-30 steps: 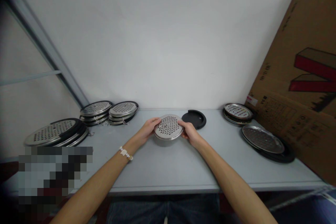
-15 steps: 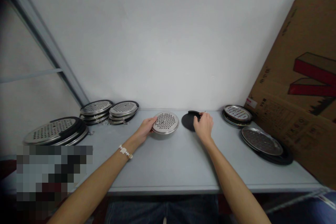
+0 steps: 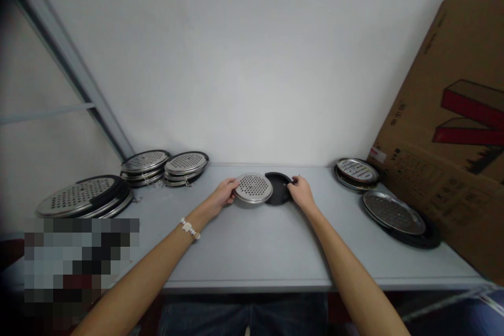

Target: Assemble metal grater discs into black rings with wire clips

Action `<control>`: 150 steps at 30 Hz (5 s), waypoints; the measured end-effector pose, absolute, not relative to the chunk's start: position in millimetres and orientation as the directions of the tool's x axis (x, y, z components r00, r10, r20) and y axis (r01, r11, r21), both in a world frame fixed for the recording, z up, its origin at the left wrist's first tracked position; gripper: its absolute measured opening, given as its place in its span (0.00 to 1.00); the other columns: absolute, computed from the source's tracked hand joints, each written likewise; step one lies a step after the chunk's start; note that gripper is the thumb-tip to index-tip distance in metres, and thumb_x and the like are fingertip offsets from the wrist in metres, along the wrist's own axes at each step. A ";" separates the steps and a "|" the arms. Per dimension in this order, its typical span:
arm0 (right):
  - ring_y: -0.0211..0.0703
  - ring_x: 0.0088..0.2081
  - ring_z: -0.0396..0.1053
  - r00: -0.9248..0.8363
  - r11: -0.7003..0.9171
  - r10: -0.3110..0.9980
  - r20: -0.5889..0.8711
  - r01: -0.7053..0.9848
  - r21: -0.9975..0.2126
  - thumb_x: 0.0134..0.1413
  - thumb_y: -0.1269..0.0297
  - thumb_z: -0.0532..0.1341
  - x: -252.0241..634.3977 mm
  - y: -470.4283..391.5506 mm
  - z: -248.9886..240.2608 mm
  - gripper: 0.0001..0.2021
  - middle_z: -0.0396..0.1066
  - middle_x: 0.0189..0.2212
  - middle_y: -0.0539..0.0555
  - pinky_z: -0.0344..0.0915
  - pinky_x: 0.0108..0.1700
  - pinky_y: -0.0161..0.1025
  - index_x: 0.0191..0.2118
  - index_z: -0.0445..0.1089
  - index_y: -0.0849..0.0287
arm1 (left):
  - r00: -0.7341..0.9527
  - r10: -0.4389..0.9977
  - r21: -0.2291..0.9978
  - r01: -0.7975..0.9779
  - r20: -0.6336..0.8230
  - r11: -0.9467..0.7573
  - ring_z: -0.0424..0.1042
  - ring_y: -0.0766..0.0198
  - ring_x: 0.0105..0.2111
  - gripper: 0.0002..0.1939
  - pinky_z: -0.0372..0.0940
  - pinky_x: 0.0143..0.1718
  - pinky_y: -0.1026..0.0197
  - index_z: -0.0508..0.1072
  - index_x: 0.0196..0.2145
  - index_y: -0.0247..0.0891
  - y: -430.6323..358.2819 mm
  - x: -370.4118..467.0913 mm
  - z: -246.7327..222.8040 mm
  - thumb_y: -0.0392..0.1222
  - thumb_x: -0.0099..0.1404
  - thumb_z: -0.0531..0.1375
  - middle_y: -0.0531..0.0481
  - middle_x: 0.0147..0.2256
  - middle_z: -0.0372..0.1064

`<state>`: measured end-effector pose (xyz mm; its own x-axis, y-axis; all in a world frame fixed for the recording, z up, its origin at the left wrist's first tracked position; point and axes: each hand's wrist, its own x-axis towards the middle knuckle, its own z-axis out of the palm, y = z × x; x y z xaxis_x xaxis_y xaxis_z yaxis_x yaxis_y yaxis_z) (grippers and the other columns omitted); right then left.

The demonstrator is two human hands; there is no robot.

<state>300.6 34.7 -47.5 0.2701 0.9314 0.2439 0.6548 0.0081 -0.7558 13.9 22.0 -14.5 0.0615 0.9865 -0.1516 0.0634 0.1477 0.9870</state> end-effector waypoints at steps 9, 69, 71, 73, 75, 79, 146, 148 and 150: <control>0.50 0.42 0.74 0.166 0.102 0.952 0.257 0.620 -0.778 0.55 0.66 0.61 269.5 18.7 -38.3 0.10 0.79 0.37 0.61 0.66 0.49 0.41 0.38 0.78 0.62 | 0.106 0.993 0.975 0.218 -0.060 0.036 0.66 0.72 0.17 0.14 0.61 0.19 0.68 0.74 0.44 0.29 17.2 11.5 -17.8 0.42 0.65 0.61 0.50 0.27 0.72; 0.47 0.42 0.75 -0.062 0.287 0.942 0.329 0.655 -0.699 0.59 0.68 0.57 259.8 7.5 -33.1 0.14 0.79 0.42 0.60 0.67 0.49 0.39 0.43 0.79 0.63 | 0.209 0.973 0.780 0.592 0.097 -0.205 0.71 0.69 0.23 0.20 0.64 0.24 0.66 0.68 0.56 0.35 5.5 18.4 -9.7 0.39 0.68 0.56 0.38 0.50 0.73; 0.46 0.41 0.76 -0.056 0.265 0.951 0.305 0.660 -0.703 0.59 0.68 0.57 257.2 6.8 -32.8 0.13 0.79 0.41 0.59 0.68 0.47 0.38 0.42 0.79 0.63 | 0.218 0.962 0.704 0.657 0.163 -0.269 0.76 0.61 0.36 0.17 0.68 0.36 0.63 0.71 0.54 0.36 4.4 18.9 -7.9 0.39 0.68 0.56 0.39 0.49 0.74; 0.46 0.40 0.76 -0.030 0.234 0.957 0.288 0.666 -0.708 0.59 0.68 0.57 254.7 6.9 -32.8 0.13 0.80 0.40 0.59 0.67 0.47 0.38 0.41 0.79 0.63 | 0.230 0.949 0.599 0.737 0.215 -0.314 0.73 0.55 0.48 0.17 0.66 0.49 0.59 0.72 0.53 0.36 3.8 18.8 -6.6 0.40 0.68 0.57 0.39 0.51 0.73; 0.46 0.41 0.76 0.004 0.210 0.958 0.288 0.677 -0.705 0.60 0.68 0.56 253.6 7.7 -32.8 0.13 0.80 0.40 0.60 0.67 0.47 0.38 0.40 0.79 0.63 | 0.218 0.951 0.508 0.807 0.217 -0.301 0.72 0.53 0.51 0.19 0.63 0.53 0.57 0.70 0.55 0.35 3.4 17.6 -5.0 0.43 0.70 0.55 0.37 0.51 0.73; 0.47 0.41 0.76 0.025 0.199 0.954 0.299 0.693 -0.693 0.61 0.67 0.57 256.2 10.1 -33.1 0.13 0.79 0.40 0.61 0.67 0.47 0.38 0.41 0.79 0.64 | 0.153 0.979 0.473 0.858 0.136 -0.200 0.75 0.50 0.45 0.23 0.64 0.46 0.56 0.68 0.58 0.31 2.6 13.3 -0.9 0.48 0.72 0.53 0.35 0.42 0.77; 0.46 0.38 0.72 -0.030 0.288 0.928 0.372 0.693 -0.661 0.51 0.78 0.51 263.7 14.1 -38.4 0.21 0.77 0.34 0.59 0.64 0.45 0.39 0.46 0.76 0.64 | 0.039 0.998 0.857 0.514 -0.049 0.022 0.66 0.64 0.15 0.21 0.58 0.20 0.67 0.60 0.56 0.31 16.1 6.1 -14.5 0.45 0.70 0.52 0.57 0.16 0.66; 0.45 0.35 0.71 -0.053 0.328 0.915 0.399 0.673 -0.663 0.47 0.79 0.50 264.0 13.0 -37.8 0.24 0.75 0.31 0.55 0.64 0.43 0.39 0.49 0.74 0.63 | 0.060 0.998 0.798 0.602 -0.004 -0.032 0.67 0.63 0.17 0.20 0.60 0.22 0.65 0.61 0.57 0.32 13.9 4.5 -9.3 0.42 0.70 0.52 0.55 0.18 0.68; 0.44 0.34 0.71 -0.060 0.393 0.884 0.463 0.631 -0.669 0.48 0.78 0.50 263.2 10.5 -34.9 0.26 0.74 0.30 0.53 0.65 0.42 0.39 0.52 0.72 0.62 | 0.080 0.991 0.684 0.718 0.104 -0.130 0.69 0.62 0.21 0.16 0.61 0.27 0.63 0.68 0.52 0.34 11.3 4.0 -4.2 0.41 0.69 0.54 0.52 0.20 0.70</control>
<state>263.2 10.5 -34.9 -0.0600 0.8841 0.4634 0.6310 0.3933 -0.6686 4.0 11.3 -4.2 0.0802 0.9914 0.1036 0.7180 -0.1295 0.6839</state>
